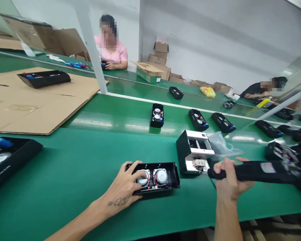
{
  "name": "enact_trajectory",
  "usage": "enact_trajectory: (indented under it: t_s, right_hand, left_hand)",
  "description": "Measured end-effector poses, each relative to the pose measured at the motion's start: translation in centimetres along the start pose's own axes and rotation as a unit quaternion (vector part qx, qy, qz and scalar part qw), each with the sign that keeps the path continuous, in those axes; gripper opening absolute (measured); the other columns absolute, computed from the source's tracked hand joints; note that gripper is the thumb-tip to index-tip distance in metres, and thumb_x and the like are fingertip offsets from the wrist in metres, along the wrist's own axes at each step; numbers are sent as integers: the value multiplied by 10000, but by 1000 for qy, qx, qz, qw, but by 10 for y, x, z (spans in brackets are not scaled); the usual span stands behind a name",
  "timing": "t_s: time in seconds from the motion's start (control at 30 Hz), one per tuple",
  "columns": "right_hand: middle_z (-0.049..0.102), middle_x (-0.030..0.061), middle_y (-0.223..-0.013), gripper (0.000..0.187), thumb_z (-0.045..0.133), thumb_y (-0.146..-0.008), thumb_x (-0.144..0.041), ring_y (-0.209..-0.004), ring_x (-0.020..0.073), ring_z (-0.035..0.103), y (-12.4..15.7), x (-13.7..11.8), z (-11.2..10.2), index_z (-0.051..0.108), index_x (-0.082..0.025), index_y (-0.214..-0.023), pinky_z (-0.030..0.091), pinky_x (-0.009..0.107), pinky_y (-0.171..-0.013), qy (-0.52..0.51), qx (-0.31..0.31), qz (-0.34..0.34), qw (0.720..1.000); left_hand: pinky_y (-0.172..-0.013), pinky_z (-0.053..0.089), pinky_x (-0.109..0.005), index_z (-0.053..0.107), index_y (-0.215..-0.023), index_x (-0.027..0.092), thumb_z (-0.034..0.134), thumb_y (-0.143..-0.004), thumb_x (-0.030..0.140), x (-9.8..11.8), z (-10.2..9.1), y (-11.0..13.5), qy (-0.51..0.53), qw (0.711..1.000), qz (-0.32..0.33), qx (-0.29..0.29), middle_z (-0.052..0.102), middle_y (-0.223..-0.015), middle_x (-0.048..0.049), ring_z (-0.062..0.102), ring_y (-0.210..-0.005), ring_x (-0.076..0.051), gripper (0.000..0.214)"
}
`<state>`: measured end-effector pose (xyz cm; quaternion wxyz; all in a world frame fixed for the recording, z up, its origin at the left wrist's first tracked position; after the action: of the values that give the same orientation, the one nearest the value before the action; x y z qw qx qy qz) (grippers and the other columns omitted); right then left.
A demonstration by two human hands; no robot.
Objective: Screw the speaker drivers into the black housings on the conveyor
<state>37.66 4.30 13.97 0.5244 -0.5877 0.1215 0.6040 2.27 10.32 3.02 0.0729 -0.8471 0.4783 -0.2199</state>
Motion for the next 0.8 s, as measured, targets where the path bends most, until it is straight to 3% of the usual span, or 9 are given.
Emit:
enact_trajectory:
  t_s: [0.07,0.13,0.27,0.33,0.43,0.57,0.7,0.8]
  right_hand:
    - [612,-112,-583,421,863,-799,-296,-420,128,512,-9,-13,4,577,-231,-1099,457,308,-518,27,19,-46,998]
    - [613,-110,-561,369,851,-812,-334,-426,135,523,-15,-10,13,576,-229,-1034,483,329,-564,75,6,-48,996]
    - [594,-104,-515,374,863,-806,-403,-414,127,518,-15,8,32,564,-222,-938,462,318,-563,139,-78,-4,987]
    - [580,-106,-506,397,886,-793,-393,-396,122,499,-6,9,41,568,-219,-955,431,300,-514,115,-127,39,984]
    - [556,-120,-546,385,864,-833,-309,-391,108,478,27,-2,62,580,-236,-1082,402,270,-462,-9,-184,111,977]
    - [507,-123,-597,349,724,-944,-210,-391,85,444,87,-30,100,576,-279,-1253,395,245,-428,-157,-222,138,952]
    - [522,-118,-640,302,648,-1014,-201,-409,77,481,138,-35,143,557,-316,-1278,434,238,-442,-208,-289,145,923]
    - [535,-117,-675,292,656,-1024,-210,-431,73,519,158,-24,161,545,-323,-1270,452,229,-455,-203,-323,158,911]
  left_hand:
    - [-1145,251,-595,804,-866,290,945,-793,444,0,3,-5,-1,1000,-8,1,720,-1262,6,437,-1443,-403,221]
    - [-1145,253,-599,808,-876,290,939,-806,449,1,5,-11,1,1000,-15,-6,718,-1270,8,436,-1447,-396,218]
    - [-1155,243,-593,811,-859,283,944,-802,453,1,8,-17,11,999,-26,-21,716,-1288,14,441,-1446,-378,223]
    - [-1159,242,-589,814,-848,281,946,-794,442,1,7,-17,14,999,-33,-22,717,-1290,11,442,-1444,-376,215]
    - [-1151,250,-590,818,-837,281,948,-784,414,1,6,-16,18,999,-40,-22,723,-1279,15,449,-1431,-376,193]
    - [-1141,265,-598,826,-869,291,933,-807,419,4,7,-15,16,998,-42,-33,723,-1302,16,444,-1430,-375,179]
    - [-1137,289,-593,830,-893,300,915,-822,428,6,7,-16,11,998,-42,-40,725,-1295,11,443,-1427,-374,169]
    - [-1150,282,-605,835,-920,316,900,-836,418,6,7,-17,14,998,-47,-40,724,-1290,10,434,-1434,-379,147]
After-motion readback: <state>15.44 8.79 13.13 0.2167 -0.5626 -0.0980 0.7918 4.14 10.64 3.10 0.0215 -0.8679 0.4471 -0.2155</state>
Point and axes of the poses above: each hand's wrist, its own y-axis away from the middle knuckle, its own z-axis out of the palm, x = y × z, the point moved 10 cm from there along -y, towards the middle knuckle
